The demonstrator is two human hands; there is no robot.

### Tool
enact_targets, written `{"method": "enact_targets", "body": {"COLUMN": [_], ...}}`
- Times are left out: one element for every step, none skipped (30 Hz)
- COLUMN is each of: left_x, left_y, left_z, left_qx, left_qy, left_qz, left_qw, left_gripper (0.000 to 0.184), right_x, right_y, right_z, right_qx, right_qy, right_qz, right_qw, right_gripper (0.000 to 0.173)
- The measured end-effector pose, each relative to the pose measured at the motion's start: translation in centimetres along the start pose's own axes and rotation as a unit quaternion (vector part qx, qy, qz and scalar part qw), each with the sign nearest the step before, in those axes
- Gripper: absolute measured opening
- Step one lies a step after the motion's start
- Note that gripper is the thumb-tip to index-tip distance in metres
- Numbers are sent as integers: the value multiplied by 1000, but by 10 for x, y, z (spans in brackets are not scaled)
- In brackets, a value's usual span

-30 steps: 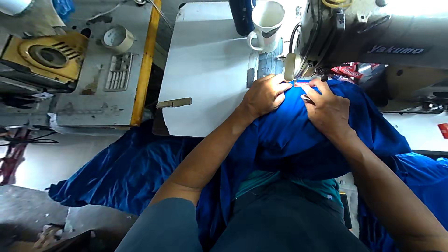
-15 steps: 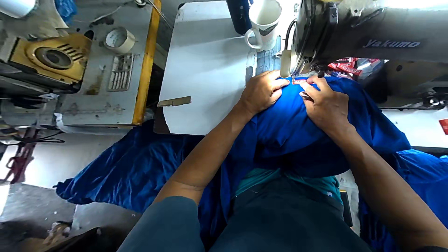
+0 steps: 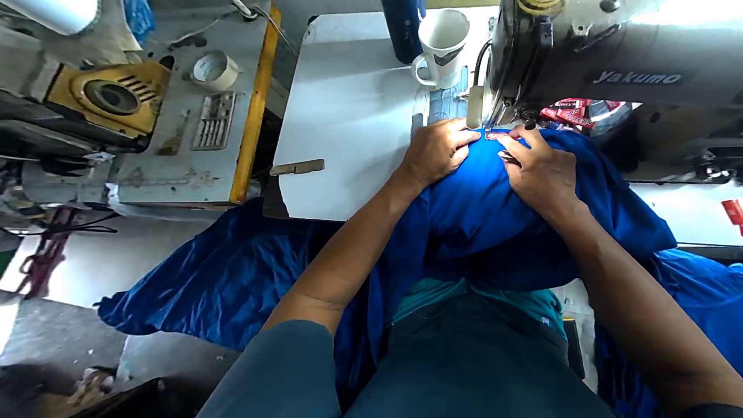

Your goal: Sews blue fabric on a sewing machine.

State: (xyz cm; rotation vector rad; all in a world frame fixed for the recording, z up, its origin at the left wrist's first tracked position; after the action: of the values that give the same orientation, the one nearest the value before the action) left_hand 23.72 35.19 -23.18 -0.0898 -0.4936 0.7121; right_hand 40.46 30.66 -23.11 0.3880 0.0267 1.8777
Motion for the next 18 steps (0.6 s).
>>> {"method": "enact_targets", "body": {"left_x": [0, 1, 1, 2, 1, 1, 0, 1, 1, 1, 1, 1, 1, 1, 1, 2, 2, 2], "left_y": [0, 0, 0, 0, 0, 0, 1, 1, 2, 3, 3, 2, 2, 2, 2, 2, 2, 3], "left_z": [0, 0, 0, 0, 0, -1, -1, -1, -1, -1, -2, -2, -2, -1, -1, -1, -1, -2], "left_qx": [-1, -4, -4, -4, -4, -3, -2, 0, 3, 6, 7, 7, 7, 7, 7, 7, 7, 8], "left_qy": [2, 3, 4, 3, 2, 2, 4, 6, 7, 6, 4, 3, 1, 0, 0, 0, 0, -2], "left_qz": [1, 1, 1, 0, 0, 1, 3, 6, 8, 11, 11, 10, 10, 10, 10, 10, 9, 9], "left_qw": [1000, 1000, 1000, 1000, 1000, 1000, 1000, 1000, 1000, 1000, 1000, 1000, 1000, 1000, 1000, 1000, 1000, 1000], "left_gripper": [34, 34, 34, 34, 34, 34, 34, 34, 35, 35, 35, 34, 34, 33, 34, 34, 34, 34], "right_x": [-1, -2, 0, 1, 1, 1, 2, 2, 2, 3, 2, 2, 2, 2, 2, 2, 2, 2], "right_y": [0, 0, -1, -2, -3, -3, -2, -2, -2, -2, -2, -2, -2, -2, -3, -3, -3, -2], "right_z": [0, 0, 0, -1, -2, -2, -2, -1, -1, 0, 0, -1, -1, -1, -1, -1, -1, -1], "right_qx": [4, 10, 6, 3, 1, 1, 1, 0, -1, -3, -2, 0, 1, 0, -1, -3, -3, -2], "right_qy": [2, 9, 9, 12, 12, 11, 11, 12, 12, 12, 12, 12, 14, 15, 16, 15, 13, 11], "right_qz": [0, 0, -2, -3, -4, -4, -1, -1, -3, -5, -6, -7, -6, -6, -6, -4, -3, -2], "right_qw": [1000, 1000, 1000, 1000, 1000, 1000, 1000, 1000, 1000, 1000, 1000, 1000, 1000, 1000, 1000, 1000, 1000, 1000], "right_gripper": [33, 33, 33, 34, 34, 34, 34, 34, 33, 34, 34, 34, 34, 34, 34, 34, 34, 34]}}
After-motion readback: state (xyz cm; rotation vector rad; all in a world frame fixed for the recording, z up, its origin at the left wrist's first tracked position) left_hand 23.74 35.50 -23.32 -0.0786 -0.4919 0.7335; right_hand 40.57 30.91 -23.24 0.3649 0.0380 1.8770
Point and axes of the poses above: each hand's wrist, its own x-axis towards the middle knuckle, its own z-axis out of the back of the hand, y = z × x, the point moved 8 cm from there along x, towards the middle knuckle, and after that the axes turned 5 degrees about y, right-handed, at the moved point
